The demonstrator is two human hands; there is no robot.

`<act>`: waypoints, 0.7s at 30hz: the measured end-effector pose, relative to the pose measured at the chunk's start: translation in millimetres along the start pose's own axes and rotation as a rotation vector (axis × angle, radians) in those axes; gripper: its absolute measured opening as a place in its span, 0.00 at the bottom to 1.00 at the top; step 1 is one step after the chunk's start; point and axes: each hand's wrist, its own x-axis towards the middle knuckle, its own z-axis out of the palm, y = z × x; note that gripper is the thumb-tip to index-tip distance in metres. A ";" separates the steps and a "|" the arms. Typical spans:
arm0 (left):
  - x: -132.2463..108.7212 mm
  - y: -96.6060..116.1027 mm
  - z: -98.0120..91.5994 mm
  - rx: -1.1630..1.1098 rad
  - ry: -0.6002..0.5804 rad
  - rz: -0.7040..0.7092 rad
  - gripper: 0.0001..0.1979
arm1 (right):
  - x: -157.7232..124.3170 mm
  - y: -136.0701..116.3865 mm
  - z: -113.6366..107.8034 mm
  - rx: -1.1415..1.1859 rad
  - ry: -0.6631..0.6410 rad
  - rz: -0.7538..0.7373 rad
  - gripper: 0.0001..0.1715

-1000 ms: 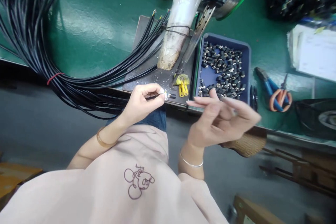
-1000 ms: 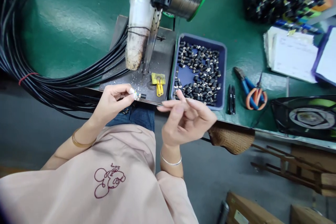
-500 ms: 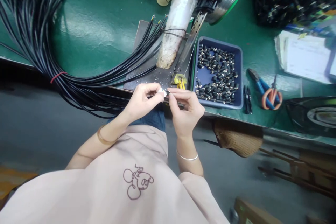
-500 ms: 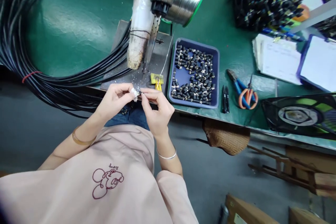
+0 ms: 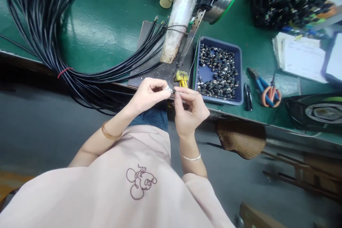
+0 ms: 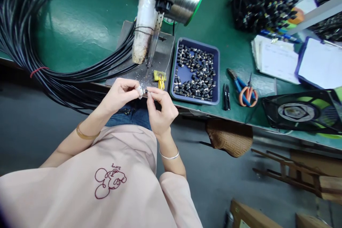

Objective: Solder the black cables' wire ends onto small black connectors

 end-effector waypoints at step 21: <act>-8.8 -14.3 -5.1 -0.243 0.108 -0.040 0.18 | 2.4 4.7 -5.0 0.052 -0.050 0.075 0.03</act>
